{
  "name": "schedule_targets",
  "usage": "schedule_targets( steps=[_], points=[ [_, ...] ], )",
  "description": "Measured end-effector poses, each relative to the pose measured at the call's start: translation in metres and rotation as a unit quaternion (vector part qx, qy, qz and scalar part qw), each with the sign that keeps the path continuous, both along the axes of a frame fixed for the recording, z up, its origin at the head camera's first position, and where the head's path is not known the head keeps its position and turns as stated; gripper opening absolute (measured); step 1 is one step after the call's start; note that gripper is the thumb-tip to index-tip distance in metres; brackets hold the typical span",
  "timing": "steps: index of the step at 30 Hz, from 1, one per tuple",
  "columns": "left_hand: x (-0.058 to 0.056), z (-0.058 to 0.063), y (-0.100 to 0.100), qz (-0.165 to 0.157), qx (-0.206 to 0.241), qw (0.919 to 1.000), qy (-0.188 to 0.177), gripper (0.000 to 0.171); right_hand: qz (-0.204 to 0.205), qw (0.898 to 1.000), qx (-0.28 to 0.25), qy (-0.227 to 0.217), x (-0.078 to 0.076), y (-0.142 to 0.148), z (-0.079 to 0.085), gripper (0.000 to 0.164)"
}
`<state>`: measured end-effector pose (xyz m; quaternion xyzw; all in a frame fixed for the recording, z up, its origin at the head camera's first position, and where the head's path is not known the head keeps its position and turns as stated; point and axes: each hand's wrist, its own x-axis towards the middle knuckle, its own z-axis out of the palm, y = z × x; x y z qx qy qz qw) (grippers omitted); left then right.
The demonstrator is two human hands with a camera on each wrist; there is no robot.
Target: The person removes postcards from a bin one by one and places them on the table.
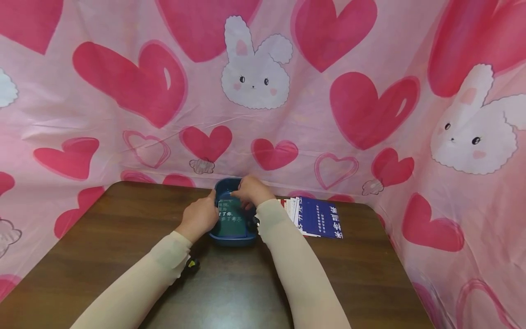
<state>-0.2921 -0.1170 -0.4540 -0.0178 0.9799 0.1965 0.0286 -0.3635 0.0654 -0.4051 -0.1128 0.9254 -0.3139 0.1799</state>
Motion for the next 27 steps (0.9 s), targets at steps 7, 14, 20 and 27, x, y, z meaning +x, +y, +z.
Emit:
schedule_targets(
  steps=[7, 14, 20, 27],
  points=[
    [0.000, 0.000, -0.001, 0.003, 0.002, 1.0000, -0.005, 0.069, 0.010, 0.989, 0.146, 0.033, -0.005, -0.021, -0.017, 0.045],
    [-0.001, -0.002, 0.000, 0.003, 0.008, 1.0000, -0.001, 0.070, -0.006, 0.976, 0.208, 0.064, -0.013, -0.030, -0.037, 0.071],
    [0.000, -0.002, 0.001, 0.004, 0.003, 1.0000, 0.003, 0.071, -0.001, 0.968, 0.236, 0.088, -0.035, -0.027, -0.055, 0.071],
    [0.000, 0.000, 0.000, 0.004, 0.003, 1.0000, -0.002, 0.071, 0.008, 0.978, 0.174, 0.114, -0.035, -0.013, -0.039, 0.049]
  ],
)
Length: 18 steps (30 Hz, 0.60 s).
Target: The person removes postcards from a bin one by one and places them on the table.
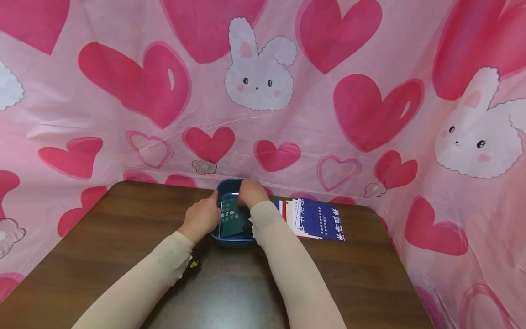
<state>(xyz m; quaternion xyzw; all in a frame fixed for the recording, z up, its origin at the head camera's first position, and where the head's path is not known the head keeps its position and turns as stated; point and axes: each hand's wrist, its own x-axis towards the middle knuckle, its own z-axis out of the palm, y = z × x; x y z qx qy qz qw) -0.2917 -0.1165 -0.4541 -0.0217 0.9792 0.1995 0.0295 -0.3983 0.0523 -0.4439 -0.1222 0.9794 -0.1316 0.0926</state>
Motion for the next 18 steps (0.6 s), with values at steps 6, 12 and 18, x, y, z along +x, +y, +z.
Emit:
schedule_targets(
  steps=[6, 12, 18],
  points=[
    [-0.001, 0.000, 0.000, 0.005, 0.009, 0.9999, -0.009, 0.071, 0.001, 0.995, -0.098, -0.011, -0.014, 0.023, -0.006, 0.063],
    [-0.001, -0.001, 0.002, 0.009, 0.008, 0.9998, -0.013, 0.072, -0.028, 0.979, -0.201, -0.024, 0.034, 0.048, 0.043, 0.034],
    [-0.001, -0.002, 0.002, 0.013, 0.005, 0.9999, -0.005, 0.072, -0.057, 0.954, -0.291, -0.043, 0.039, 0.085, 0.053, 0.062]
  ],
)
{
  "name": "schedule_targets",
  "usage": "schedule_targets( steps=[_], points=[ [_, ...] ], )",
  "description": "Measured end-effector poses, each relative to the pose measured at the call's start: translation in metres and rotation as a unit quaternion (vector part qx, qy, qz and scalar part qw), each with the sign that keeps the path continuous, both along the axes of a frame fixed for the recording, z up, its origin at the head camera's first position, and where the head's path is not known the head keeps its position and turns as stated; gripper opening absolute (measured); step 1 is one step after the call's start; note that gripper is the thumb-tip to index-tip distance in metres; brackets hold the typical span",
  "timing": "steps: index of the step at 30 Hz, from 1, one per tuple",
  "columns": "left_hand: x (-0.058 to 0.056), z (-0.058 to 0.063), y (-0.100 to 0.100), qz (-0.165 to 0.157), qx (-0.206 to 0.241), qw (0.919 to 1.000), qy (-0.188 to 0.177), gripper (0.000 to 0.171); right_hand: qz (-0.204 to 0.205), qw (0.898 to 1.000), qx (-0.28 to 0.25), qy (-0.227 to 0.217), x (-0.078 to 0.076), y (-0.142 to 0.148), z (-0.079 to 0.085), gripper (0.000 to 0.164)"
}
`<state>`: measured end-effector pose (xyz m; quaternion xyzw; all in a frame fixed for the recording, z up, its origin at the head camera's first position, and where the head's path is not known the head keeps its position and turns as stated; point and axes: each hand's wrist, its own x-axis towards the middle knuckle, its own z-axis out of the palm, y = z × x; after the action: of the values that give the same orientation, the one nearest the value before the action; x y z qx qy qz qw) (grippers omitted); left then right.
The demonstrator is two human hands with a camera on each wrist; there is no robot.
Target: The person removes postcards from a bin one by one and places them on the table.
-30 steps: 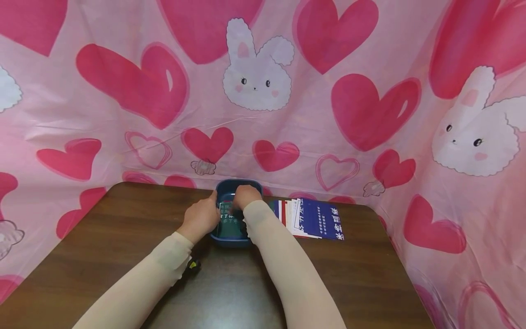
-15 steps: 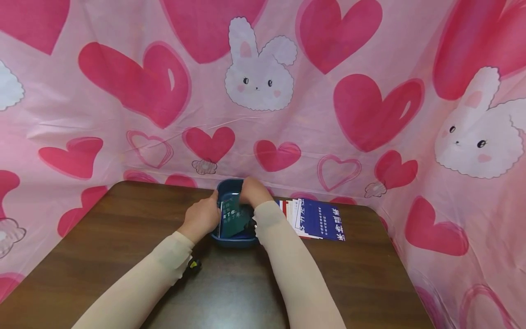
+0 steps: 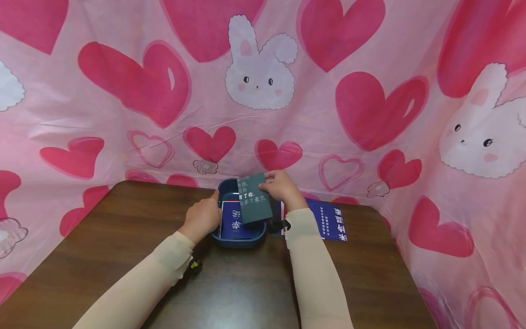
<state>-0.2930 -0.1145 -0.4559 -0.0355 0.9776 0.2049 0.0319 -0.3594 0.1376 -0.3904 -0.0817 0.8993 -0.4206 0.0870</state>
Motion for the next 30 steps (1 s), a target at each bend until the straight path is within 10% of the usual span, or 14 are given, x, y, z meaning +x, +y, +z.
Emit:
schedule_targets(
  steps=[13, 23, 30],
  points=[
    [0.000, 0.000, 0.000, 0.004, -0.002, 1.0000, -0.003, 0.071, -0.085, 0.995, -0.051, 0.033, 0.019, 0.087, 0.022, 0.055],
    [0.000, 0.000, -0.001, -0.002, -0.003, 1.0000, -0.002, 0.071, -0.181, 0.978, -0.103, 0.005, 0.028, 0.142, 0.016, 0.063],
    [0.000, 0.001, -0.002, -0.006, -0.001, 1.0000, -0.006, 0.072, -0.226, 0.973, -0.050, 0.019, 0.026, 0.186, 0.000, 0.059]
  ],
)
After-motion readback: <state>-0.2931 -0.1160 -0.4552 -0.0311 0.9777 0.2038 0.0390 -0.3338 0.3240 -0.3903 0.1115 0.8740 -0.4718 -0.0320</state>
